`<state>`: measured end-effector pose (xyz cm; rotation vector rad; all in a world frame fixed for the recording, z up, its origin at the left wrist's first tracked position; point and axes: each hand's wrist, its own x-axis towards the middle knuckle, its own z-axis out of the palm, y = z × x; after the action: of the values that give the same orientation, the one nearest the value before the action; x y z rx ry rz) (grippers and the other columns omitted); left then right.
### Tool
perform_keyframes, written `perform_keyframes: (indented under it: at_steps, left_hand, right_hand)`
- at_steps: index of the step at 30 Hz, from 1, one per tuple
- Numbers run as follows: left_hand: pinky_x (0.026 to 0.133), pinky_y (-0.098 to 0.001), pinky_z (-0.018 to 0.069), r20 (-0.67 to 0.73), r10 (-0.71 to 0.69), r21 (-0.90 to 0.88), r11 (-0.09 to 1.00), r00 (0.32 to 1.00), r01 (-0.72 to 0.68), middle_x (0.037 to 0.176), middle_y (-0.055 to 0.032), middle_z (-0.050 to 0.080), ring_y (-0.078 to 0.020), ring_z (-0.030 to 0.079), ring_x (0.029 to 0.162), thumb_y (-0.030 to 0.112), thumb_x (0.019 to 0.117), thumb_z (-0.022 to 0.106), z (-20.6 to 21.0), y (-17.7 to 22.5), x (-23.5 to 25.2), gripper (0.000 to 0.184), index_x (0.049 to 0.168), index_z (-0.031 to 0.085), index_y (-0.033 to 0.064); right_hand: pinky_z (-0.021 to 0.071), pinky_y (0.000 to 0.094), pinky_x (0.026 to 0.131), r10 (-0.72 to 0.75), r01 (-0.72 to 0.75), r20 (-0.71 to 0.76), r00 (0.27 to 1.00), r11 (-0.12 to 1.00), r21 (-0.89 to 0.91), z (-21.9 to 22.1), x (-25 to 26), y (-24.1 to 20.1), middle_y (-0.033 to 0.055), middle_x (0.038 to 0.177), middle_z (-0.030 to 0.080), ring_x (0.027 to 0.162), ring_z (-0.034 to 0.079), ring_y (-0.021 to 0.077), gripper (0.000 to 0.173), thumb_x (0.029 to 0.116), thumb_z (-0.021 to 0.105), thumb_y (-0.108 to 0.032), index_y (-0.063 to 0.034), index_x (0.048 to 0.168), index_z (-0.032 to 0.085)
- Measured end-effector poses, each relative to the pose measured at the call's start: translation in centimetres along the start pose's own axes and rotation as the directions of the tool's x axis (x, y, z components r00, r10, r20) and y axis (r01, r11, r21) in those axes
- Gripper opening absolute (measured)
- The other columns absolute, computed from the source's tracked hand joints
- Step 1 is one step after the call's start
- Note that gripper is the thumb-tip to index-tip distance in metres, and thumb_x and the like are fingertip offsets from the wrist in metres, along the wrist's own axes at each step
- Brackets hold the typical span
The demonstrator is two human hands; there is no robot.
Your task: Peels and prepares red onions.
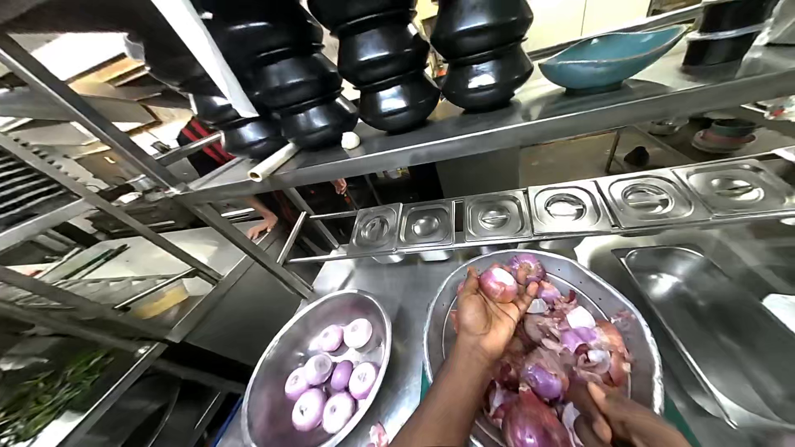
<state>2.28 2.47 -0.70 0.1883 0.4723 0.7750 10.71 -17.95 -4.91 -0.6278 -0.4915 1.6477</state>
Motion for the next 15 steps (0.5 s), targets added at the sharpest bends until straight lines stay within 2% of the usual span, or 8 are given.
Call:
perform_keyframes:
  at_steps: [1, 2, 4, 6, 8, 10, 13, 15]
  left_hand:
    - [0.085, -0.0498, 0.0598, 0.006, -0.015, -0.025, 1.000, 1.000, 0.015, 0.109, -0.0175, 0.067, -0.0348, 0.070, 0.098, 0.058, 0.1054, 0.033, -0.1, 0.1, -0.2, 0.058, 0.119, 0.058, 0.0066]
    - [0.082, -0.0467, 0.0610, 0.012, -0.021, -0.037, 0.999, 1.000, 0.022, 0.105, -0.0149, 0.068, -0.0319, 0.071, 0.094, 0.060, 0.1040, 0.036, -0.1, 0.2, -0.3, 0.058, 0.116, 0.061, 0.0082]
    - [0.072, -0.0415, 0.0611, 0.053, -0.022, -0.004, 1.000, 0.998, 0.022, 0.096, -0.0109, 0.069, -0.0267, 0.071, 0.084, 0.064, 0.1018, 0.035, -0.1, 0.3, -0.8, 0.061, 0.107, 0.065, 0.0111]
    - [0.064, -0.0372, 0.0590, 0.115, 0.003, 0.077, 0.997, 0.993, -0.012, 0.092, -0.0102, 0.069, -0.0244, 0.070, 0.077, 0.064, 0.1030, 0.030, 0.0, 0.2, -1.4, 0.064, 0.102, 0.067, 0.0122]
    - [0.061, -0.0346, 0.0590, 0.223, 0.032, 0.126, 0.990, 0.974, -0.061, 0.093, -0.0117, 0.070, -0.0239, 0.071, 0.077, 0.060, 0.1054, 0.026, 0.2, 0.0, -2.2, 0.065, 0.100, 0.068, 0.0109]
    - [0.066, -0.0352, 0.0605, 0.322, 0.068, 0.140, 0.983, 0.944, -0.119, 0.096, -0.0125, 0.071, -0.0240, 0.072, 0.082, 0.056, 0.1070, 0.028, 0.6, -0.2, -2.8, 0.063, 0.101, 0.070, 0.0096]
    - [0.078, -0.0390, 0.0596, 0.347, 0.125, 0.146, 0.972, 0.929, -0.185, 0.101, -0.0123, 0.070, -0.0234, 0.070, 0.089, 0.054, 0.1073, 0.032, 1.3, -0.5, -3.9, 0.058, 0.105, 0.069, 0.0090]
    - [0.080, -0.0400, 0.0595, 0.349, 0.130, 0.152, 0.969, 0.928, -0.193, 0.104, -0.0127, 0.069, -0.0242, 0.070, 0.093, 0.055, 0.1071, 0.032, 1.7, -0.7, -4.6, 0.058, 0.109, 0.068, 0.0093]
  right_hand:
    - [0.0477, 0.0249, 0.037, -0.009, 0.003, 0.056, 0.998, 0.995, 0.095, -0.4, 0.2, -0.1, -0.0034, 0.063, 0.054, 0.042, 0.052, 0.0069, 0.036, 0.1059, 0.047, -0.044, -0.0183, 0.085, 0.063]
    - [0.0487, 0.0255, 0.038, -0.034, 0.029, 0.045, 0.998, 0.993, 0.113, -0.5, 0.4, -0.3, -0.0023, 0.063, 0.054, 0.043, 0.053, 0.0077, 0.037, 0.1063, 0.048, -0.043, -0.0167, 0.086, 0.063]
    - [0.0522, 0.0271, 0.040, -0.127, 0.117, -0.114, 0.985, 0.989, -0.088, 0.7, 0.6, -0.8, 0.0005, 0.065, 0.059, 0.046, 0.057, 0.0101, 0.034, 0.1082, 0.041, -0.035, -0.0151, 0.089, 0.062]
    - [0.0564, 0.0299, 0.046, -0.265, 0.178, -0.181, 0.947, 0.903, -0.391, 2.2, 0.9, -1.2, 0.0013, 0.068, 0.064, 0.051, 0.063, 0.0128, 0.029, 0.1102, 0.034, -0.025, -0.0125, 0.097, 0.057]
    - [0.0604, 0.0334, 0.051, -0.421, 0.258, -0.107, 0.901, 0.716, -0.649, 2.8, 1.3, -1.4, 0.0021, 0.074, 0.066, 0.057, 0.067, 0.0154, 0.027, 0.1123, 0.038, -0.026, -0.0078, 0.105, 0.057]
    - [0.0619, 0.0345, 0.052, -0.557, 0.313, 0.008, 0.831, 0.455, -0.833, 2.9, 2.0, -1.3, 0.0019, 0.077, 0.068, 0.060, 0.069, 0.0152, 0.035, 0.1123, 0.040, -0.035, -0.0055, 0.107, 0.058]
    - [0.0593, 0.0322, 0.051, -0.684, 0.258, 0.136, 0.717, 0.078, -0.963, 3.3, 3.0, -1.3, -0.0010, 0.076, 0.070, 0.059, 0.067, 0.0098, 0.046, 0.1107, 0.038, -0.046, -0.0079, 0.104, 0.062]
    - [0.0560, 0.0308, 0.049, -0.735, 0.215, 0.204, 0.647, -0.080, -0.973, 3.7, 3.5, -1.1, 0.0008, 0.073, 0.068, 0.058, 0.066, 0.0090, 0.047, 0.1107, 0.037, -0.046, -0.0075, 0.101, 0.062]
